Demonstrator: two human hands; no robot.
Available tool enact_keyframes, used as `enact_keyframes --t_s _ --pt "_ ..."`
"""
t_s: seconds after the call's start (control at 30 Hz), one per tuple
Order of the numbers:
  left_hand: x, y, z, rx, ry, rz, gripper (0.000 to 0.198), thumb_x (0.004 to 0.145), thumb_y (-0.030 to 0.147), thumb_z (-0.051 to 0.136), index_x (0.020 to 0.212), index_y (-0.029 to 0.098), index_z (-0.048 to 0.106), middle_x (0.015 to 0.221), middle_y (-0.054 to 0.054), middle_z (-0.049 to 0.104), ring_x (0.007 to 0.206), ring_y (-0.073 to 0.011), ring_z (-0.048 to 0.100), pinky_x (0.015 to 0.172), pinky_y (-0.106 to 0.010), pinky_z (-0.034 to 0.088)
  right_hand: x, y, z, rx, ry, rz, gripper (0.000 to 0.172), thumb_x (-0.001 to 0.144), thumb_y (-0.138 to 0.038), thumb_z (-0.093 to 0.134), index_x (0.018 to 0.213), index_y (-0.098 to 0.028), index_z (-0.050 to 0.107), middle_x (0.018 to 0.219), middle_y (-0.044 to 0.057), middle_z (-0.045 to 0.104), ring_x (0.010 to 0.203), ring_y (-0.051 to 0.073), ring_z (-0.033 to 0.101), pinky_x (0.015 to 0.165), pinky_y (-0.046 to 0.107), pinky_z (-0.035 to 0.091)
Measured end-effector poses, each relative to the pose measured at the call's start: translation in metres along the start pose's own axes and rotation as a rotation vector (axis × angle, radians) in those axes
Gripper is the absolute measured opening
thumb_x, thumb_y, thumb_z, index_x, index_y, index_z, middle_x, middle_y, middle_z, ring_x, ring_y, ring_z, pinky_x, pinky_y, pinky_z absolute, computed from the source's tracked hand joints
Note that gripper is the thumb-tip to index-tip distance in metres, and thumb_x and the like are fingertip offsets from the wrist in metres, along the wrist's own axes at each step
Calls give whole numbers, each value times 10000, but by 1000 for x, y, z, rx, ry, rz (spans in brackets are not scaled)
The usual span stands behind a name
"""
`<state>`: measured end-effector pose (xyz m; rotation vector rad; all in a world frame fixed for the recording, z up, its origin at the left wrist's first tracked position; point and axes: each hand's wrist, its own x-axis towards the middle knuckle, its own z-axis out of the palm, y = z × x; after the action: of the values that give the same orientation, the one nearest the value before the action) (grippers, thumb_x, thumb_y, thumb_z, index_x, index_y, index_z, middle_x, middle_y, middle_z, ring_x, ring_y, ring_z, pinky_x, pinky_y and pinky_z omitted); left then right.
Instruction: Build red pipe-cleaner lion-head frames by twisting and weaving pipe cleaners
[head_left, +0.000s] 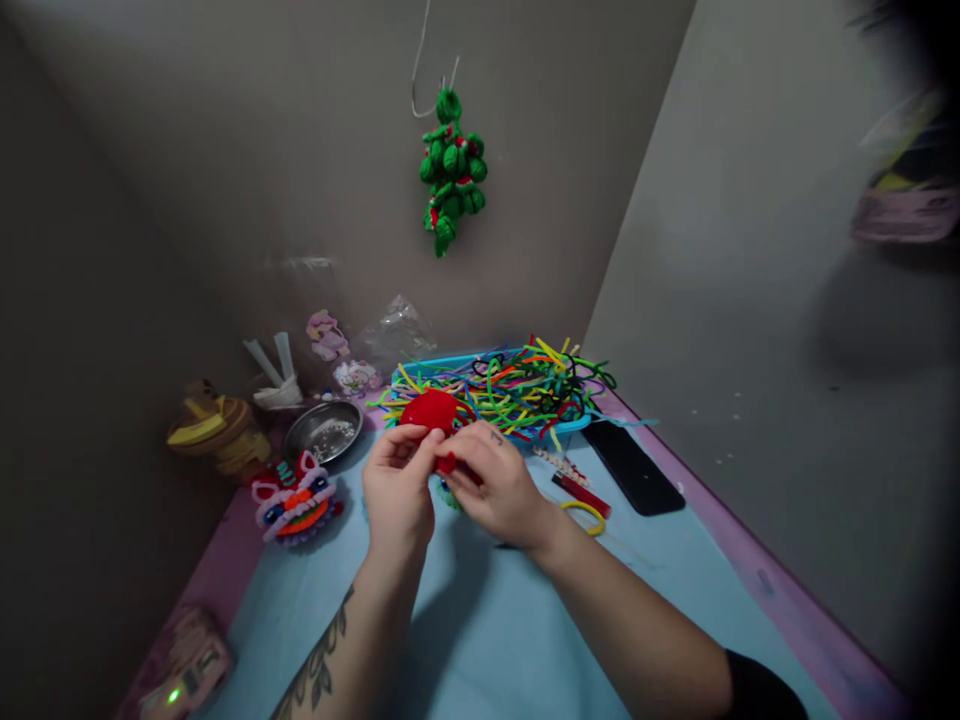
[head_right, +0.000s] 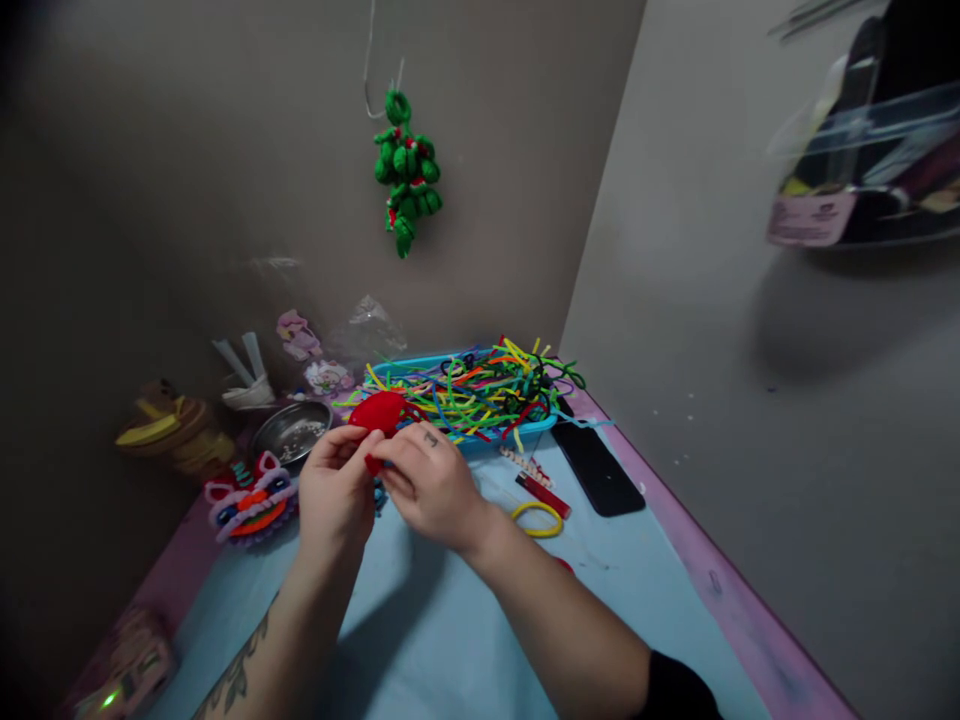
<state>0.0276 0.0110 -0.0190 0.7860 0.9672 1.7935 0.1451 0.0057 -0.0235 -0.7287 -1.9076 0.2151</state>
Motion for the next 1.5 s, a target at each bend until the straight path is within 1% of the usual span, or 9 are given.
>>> enact_keyframes --t_s 0.13,0.2,0.3,0.43,0.73,0.83,1.07,1.3,1.5 --pt "-2 -7 -1 21 -46 -28 251 548 201 824 699 152 629 604 34 635 553 -69 567 560 -165 445 -1 -2 0 62 76 33 107 854 -162 517 823 -232 591 802 37 636 756 173 559 752 335 455" --pt "-4 -10 -2 48 -65 -17 238 569 199 817 701 153 625 615 38 627 561 -64 554 557 -157 429 1 -1 -3 183 160 207 88 848 -215 544 765 -224 569 758 21 615 721 160 549 712 310 451" --pt "-7 -11 -2 80 -108 -3 225 593 205 812 704 158 623 605 50 604 549 -54 526 546 -150 406 5 9 -7 463 410 568 159 817 -333 588 730 -212 533 664 -23 536 603 121 483 593 248 415" --pt "-9 -10 -2 110 -166 -19 233 588 217 822 702 161 627 618 47 609 549 -56 526 556 -157 415 8 24 -5 695 512 731 245 739 -389 657 706 -198 507 615 -53 473 536 89 399 548 219 375" --pt "1 0 -4 -49 -115 -54 283 597 314 819 795 183 665 724 7 670 669 -104 631 683 -226 517 6 12 -7 339 323 506 41 761 -249 641 752 -209 633 819 11 552 805 162 525 735 278 418" --pt "-2 1 -4 -51 -140 -51 278 611 296 810 825 184 672 784 -18 691 702 -119 642 698 -241 525 7 9 -5 339 300 522 86 750 -237 651 685 -204 604 808 11 520 797 160 511 746 283 418" --pt "-5 2 -5 177 -189 93 217 715 260 737 913 195 677 781 -15 683 699 -108 616 666 -191 483 4 9 7 514 358 623 227 764 -287 648 597 -192 525 799 1 479 818 158 486 777 279 396" --pt "-3 7 -5 199 -268 25 417 704 284 741 1097 191 633 746 -4 677 685 -120 624 648 -209 490 6 7 8 560 461 644 220 783 -306 621 622 -183 535 842 1 473 816 147 478 771 263 391" --pt "-2 12 -5 251 -240 44 310 619 235 791 906 170 694 769 -17 699 700 -123 631 660 -218 495 3 11 10 483 488 617 209 781 -292 614 619 -186 535 873 9 463 866 157 476 806 271 380"
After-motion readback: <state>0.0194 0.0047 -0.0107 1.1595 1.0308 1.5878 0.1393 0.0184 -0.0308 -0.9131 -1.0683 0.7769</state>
